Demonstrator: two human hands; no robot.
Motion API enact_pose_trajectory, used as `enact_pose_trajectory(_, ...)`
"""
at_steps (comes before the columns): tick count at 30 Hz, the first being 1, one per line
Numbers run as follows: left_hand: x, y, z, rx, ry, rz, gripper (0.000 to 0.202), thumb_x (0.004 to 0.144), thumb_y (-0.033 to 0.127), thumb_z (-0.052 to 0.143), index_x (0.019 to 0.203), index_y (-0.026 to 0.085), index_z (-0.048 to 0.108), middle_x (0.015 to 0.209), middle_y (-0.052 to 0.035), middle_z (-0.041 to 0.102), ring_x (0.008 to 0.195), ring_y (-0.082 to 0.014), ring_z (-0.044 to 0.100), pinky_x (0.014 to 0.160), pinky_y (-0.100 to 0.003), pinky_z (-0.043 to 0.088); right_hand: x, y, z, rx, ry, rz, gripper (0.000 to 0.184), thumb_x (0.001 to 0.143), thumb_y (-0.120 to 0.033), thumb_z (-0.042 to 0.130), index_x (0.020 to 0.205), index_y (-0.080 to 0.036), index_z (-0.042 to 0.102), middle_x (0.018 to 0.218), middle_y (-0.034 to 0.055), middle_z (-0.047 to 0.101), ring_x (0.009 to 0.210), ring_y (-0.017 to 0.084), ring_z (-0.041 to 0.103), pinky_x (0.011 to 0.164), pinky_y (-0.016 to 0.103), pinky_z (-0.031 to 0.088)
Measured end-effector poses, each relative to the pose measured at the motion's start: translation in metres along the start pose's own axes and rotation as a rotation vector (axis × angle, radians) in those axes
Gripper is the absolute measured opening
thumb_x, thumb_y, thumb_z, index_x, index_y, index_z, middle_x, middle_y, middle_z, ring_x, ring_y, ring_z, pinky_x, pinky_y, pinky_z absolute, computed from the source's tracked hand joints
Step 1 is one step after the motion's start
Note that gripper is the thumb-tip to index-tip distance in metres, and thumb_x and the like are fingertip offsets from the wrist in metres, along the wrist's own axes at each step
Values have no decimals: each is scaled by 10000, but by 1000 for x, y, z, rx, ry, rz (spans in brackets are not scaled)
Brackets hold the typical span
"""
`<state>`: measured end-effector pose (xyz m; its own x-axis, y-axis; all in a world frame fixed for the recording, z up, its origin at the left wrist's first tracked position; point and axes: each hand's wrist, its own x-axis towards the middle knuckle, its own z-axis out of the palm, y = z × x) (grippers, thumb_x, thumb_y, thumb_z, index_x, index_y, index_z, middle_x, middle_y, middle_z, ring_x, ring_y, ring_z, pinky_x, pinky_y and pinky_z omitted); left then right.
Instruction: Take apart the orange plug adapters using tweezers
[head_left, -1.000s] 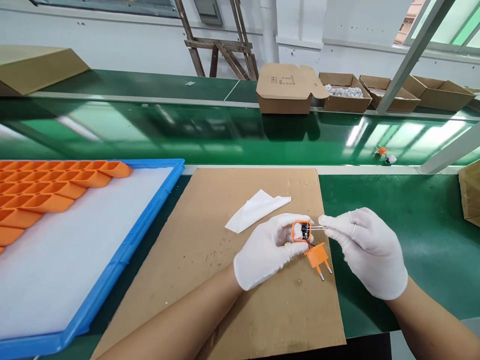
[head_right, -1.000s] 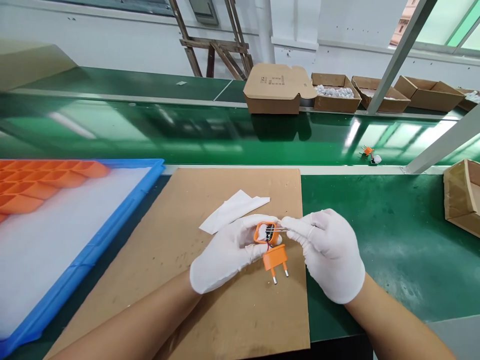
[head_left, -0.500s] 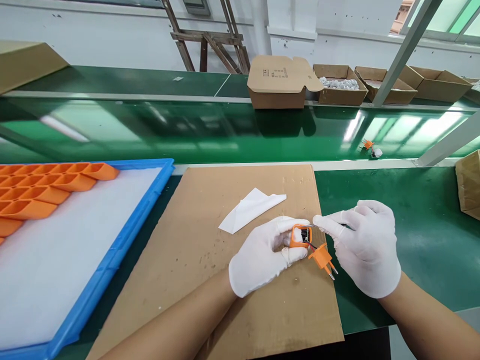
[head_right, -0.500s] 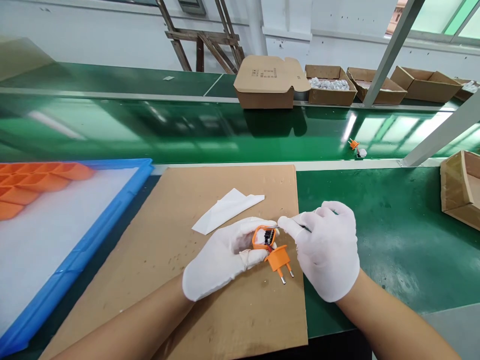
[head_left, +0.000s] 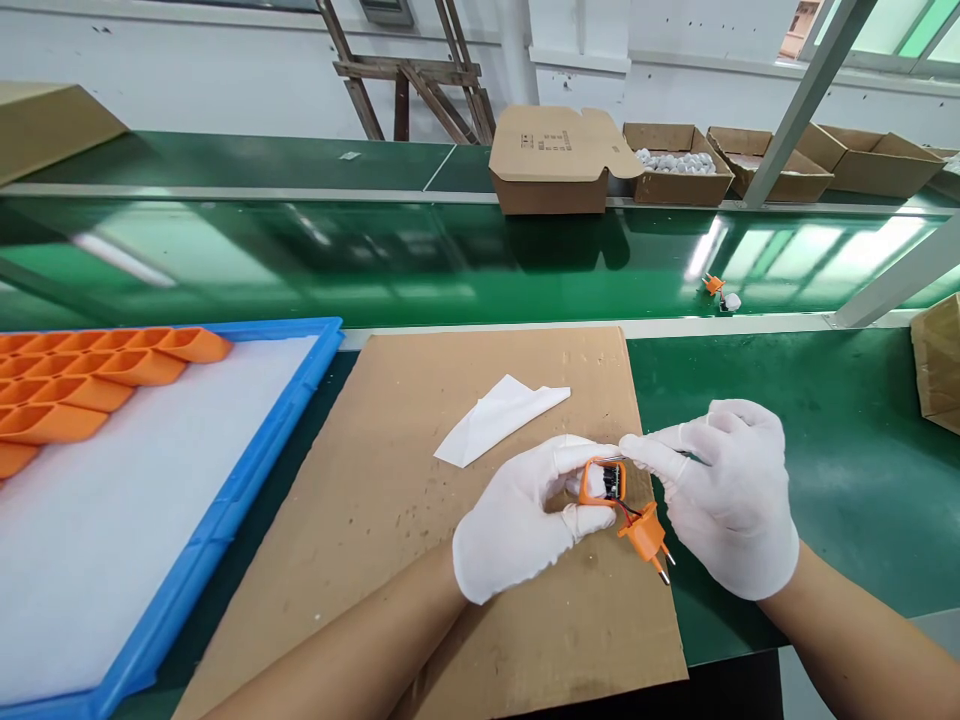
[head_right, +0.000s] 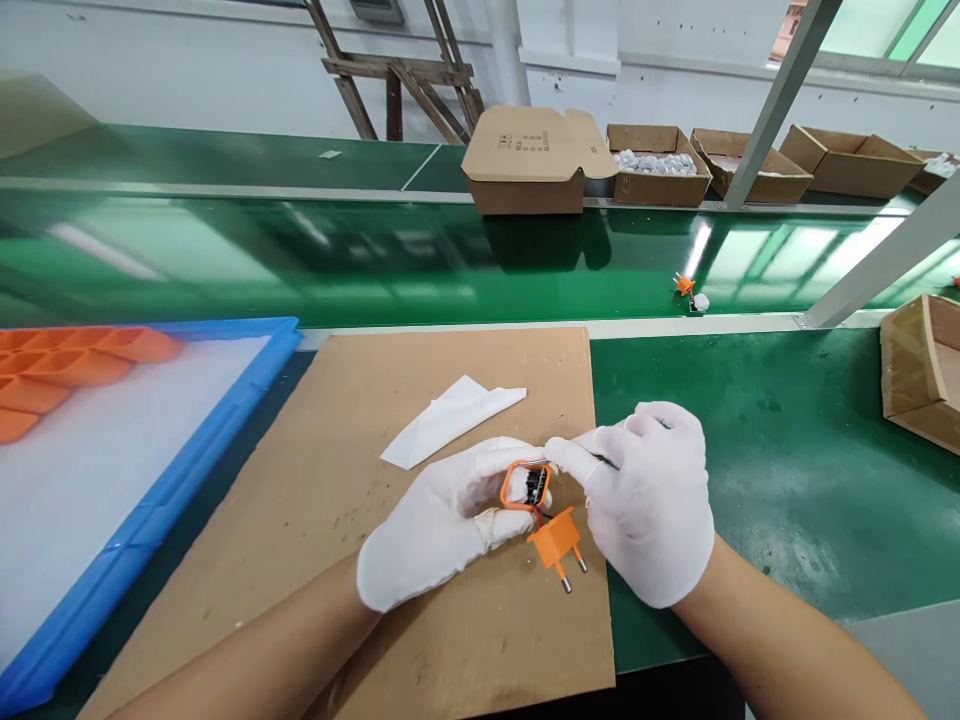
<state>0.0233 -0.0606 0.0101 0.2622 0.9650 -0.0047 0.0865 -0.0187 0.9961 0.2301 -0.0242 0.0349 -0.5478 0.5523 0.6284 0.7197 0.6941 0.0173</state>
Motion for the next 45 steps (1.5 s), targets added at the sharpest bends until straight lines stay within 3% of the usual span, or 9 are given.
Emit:
enact_pose_trajectory(3, 0, -1, -1, 20, -9, 18, 234, 749, 163, 730, 974, 219, 759, 947, -42, 666, 822, -175, 647, 753, -317, 601, 0, 0, -1, 4, -54, 2, 748, 598, 70, 520, 1094, -457, 708, 739, -149, 721, 589, 106, 409, 666, 327, 318)
enact_pose_trajectory(5, 0, 0, -1, 26, -10, 25, 218, 752, 158, 726, 960, 216, 757, 943, -44, 671, 825, -177, 649, 752, -312, 601, 0, 0, -1, 11, -13, -13, 754, 579, 82, 513, 1073, -454, 708, 758, -162, 733, 588, 105, 405, 662, 321, 310)
enact_pose_trajectory(7, 1, 1, -2, 20, -21, 24, 259, 759, 155, 715, 1006, 219, 757, 954, -50, 677, 834, -182, 656, 753, -311, 601, 1, -1, -2, 19, 11, -18, 761, 571, 86, 513, 1072, -453, 707, 763, -165, 735, 587, 106, 401, 659, 317, 306)
enact_pose_trajectory(12, 2, 3, -3, 0, -30, 20, 399, 747, 130, 704, 1130, 233, 745, 1009, -63, 684, 854, -189, 671, 795, -328, 602, 2, -4, -6, 28, -89, -29, 776, 592, 64, 551, 1148, -458, 697, 761, -142, 738, 595, 118, 415, 693, 333, 344)
enact_pose_trajectory(19, 2, -5, -5, -35, -19, 44, 379, 757, 185, 742, 1132, 244, 744, 1054, -72, 682, 902, -209, 674, 836, -357, 608, -1, -6, -8, 53, -130, 11, 591, 661, 10, 605, 1011, -451, 724, 734, -135, 718, 631, 113, 474, 876, 351, 385)
enact_pose_trajectory(26, 2, -6, -7, 17, -21, 75, 377, 783, 214, 749, 1159, 244, 736, 1024, -71, 691, 897, -211, 678, 838, -359, 606, 1, -3, -7, 37, -77, -22, 578, 627, 45, 583, 968, -397, 732, 753, -146, 739, 619, 117, 441, 864, 342, 366)
enact_pose_trajectory(30, 1, -8, -6, -21, 11, 28, 403, 770, 202, 761, 1170, 243, 734, 1036, -71, 669, 889, -202, 683, 822, -353, 610, 2, -1, -6, -57, -5, -5, 556, 642, 43, 574, 952, -389, 735, 720, -150, 735, 587, 119, 411, 818, 327, 368)
enact_pose_trajectory(37, 1, -8, -5, -52, 38, -44, 429, 731, 210, 790, 1156, 228, 741, 1045, -69, 669, 896, -206, 690, 855, -373, 613, 2, -1, -5, -153, -8, -5, 479, 654, 3, 591, 954, -345, 727, 716, -139, 745, 569, 117, 429, 839, 341, 377)
enact_pose_trajectory(45, 2, -2, -2, -35, 28, -103, 452, 720, 227, 772, 1170, 200, 740, 1035, -71, 655, 901, -208, 690, 863, -374, 601, 3, -4, -4, -103, 53, -6, 493, 602, -11, 577, 954, -318, 733, 704, -144, 731, 561, 124, 450, 825, 352, 402)
